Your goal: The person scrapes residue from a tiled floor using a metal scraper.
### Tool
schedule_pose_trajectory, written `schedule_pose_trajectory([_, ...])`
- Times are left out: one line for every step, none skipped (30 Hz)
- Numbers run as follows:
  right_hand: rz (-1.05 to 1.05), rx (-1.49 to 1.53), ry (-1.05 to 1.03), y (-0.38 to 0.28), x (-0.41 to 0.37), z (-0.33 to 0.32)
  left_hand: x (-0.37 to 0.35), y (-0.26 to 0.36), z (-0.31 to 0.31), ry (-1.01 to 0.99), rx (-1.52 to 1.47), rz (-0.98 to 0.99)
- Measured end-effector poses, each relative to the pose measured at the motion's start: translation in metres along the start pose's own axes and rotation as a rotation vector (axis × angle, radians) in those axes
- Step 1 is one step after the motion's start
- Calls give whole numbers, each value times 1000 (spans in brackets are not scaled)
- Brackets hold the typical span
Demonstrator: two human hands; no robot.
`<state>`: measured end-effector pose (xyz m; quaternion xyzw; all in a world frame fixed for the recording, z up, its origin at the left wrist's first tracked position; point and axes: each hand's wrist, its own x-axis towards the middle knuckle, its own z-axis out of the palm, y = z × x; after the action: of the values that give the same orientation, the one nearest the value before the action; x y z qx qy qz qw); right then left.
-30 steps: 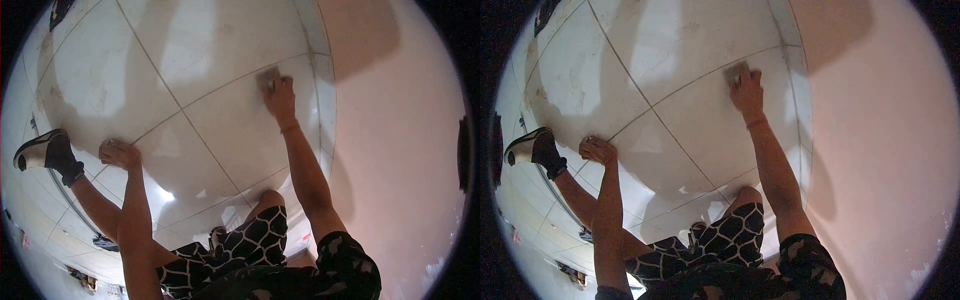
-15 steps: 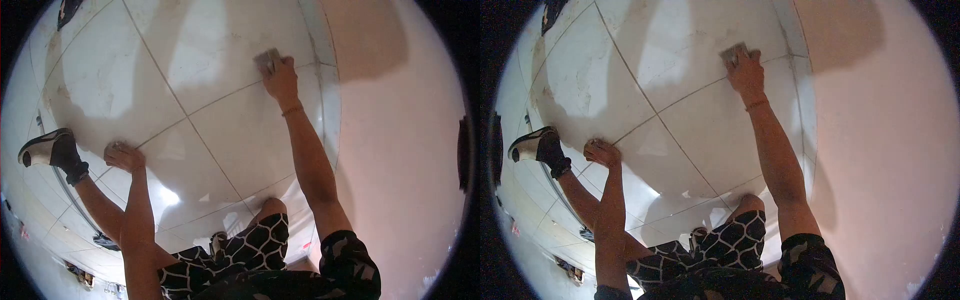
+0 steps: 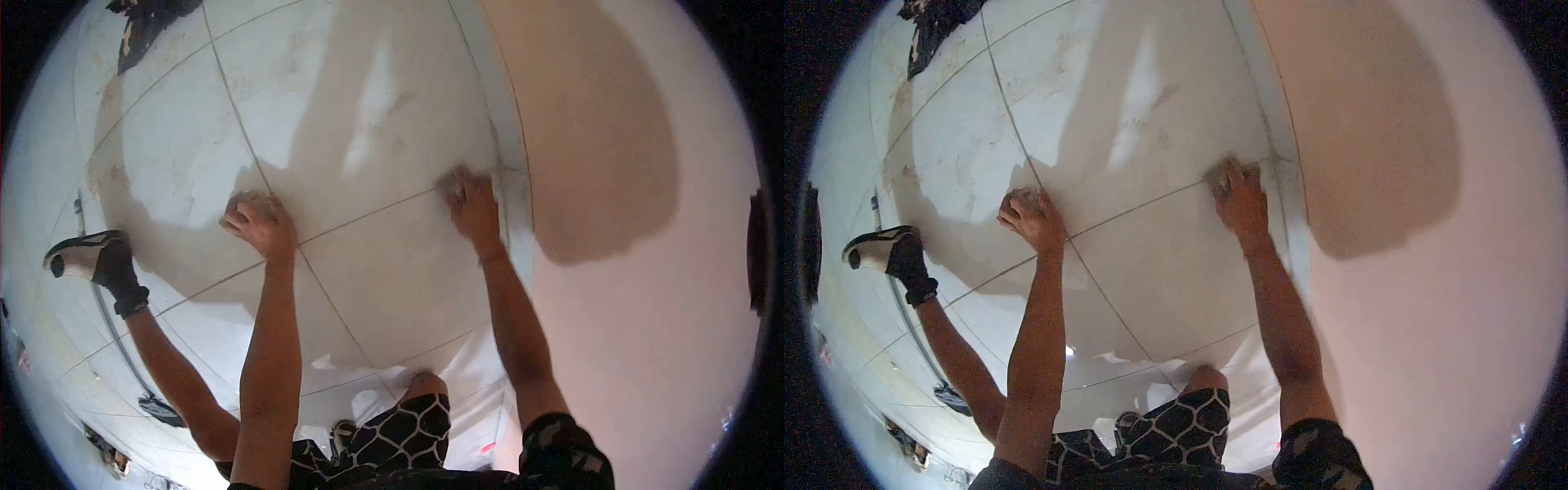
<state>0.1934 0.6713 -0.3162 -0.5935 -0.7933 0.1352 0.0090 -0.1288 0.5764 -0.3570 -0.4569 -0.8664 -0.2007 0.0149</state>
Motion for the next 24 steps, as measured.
schedule_pose_trajectory([-14, -16, -8, 0, 10, -4, 0, 14, 11, 47, 128, -80])
schedule_pose_trajectory([42, 28, -44, -2, 16, 0, 0, 15, 17, 37, 129, -93])
schedule_pose_trajectory([117, 79, -90, -11, 17, 1, -2, 10, 15, 36, 82, -65])
schedule_pose_trajectory([138, 75, -138, -19, 52, 3, -3, 9, 13, 44, 33, -37])
schedule_pose_trajectory([148, 71, -171, -26, 96, 2, -2, 12, 13, -11, 79, -106])
schedule_pose_trajectory([145, 71, -173, -33, 109, -4, -4, 11, 15, -10, 81, -109])
schedule_pose_trajectory([138, 118, -173, -40, 119, -9, -4, 9, 17, -6, 98, -110])
schedule_pose_trajectory([135, 161, -176, -43, 123, -13, -4, 7, 18, -9, 113, -112])
schedule_pose_trajectory([127, 36, -169, -35, 96, -1, -7, 5, 19, -21, 112, -116])
schedule_pose_trajectory([126, 25, -174, -28, 74, 9, -7, 4, 21, 15, 101, -72])
schedule_pose_trajectory([110, -5, -93, -20, 56, 25, -6, 1, 24, 65, 96, -33])
schedule_pose_trajectory([91, -29, -9, -17, 52, 35, -4, 2, 26, 79, 103, -46])
schedule_pose_trajectory([99, -133, 31, -34, 77, 29, -4, 4, 24, 48, 128, -56])
schedule_pose_trajectory([99, -128, 20, -42, 97, 13, -7, 5, 22, 12, 155, -67])
schedule_pose_trajectory([206, 21, -137, -49, 119, -5, -11, 3, 23, 10, 163, -71])
schedule_pose_trajectory([317, 172, -288, -54, 131, -13, -11, -1, 26, 41, 152, -43])
schedule_pose_trajectory([326, -19, -198, -55, 112, -8, -12, -2, 28, 64, 134, -18])
schedule_pose_trajectory([338, -29, -201, -49, 87, 0, -11, -1, 27, 52, 123, -14])
schedule_pose_trajectory([285, -46, -89, -41, 67, 15, -12, 1, 28, 53, 127, -22])
schedule_pose_trajectory([229, -51, 19, -40, 56, 29, -14, -5, 28, 57, 141, -25])
schedule_pose_trajectory([318, -6, -134, -43, 73, 23, -20, -7, 24, 35, 142, -17])
schedule_pose_trajectory([326, -11, -145, -49, 74, 13, -23, -8, 23, 1, 145, -37])
schedule_pose_trajectory([393, 12, -171, -57, 84, 7, -19, -8, 26, -12, 146, -54])
schedule_pose_trajectory([469, 38, -200, -61, 89, 2, -15, -5, 26, -12, 147, -45])
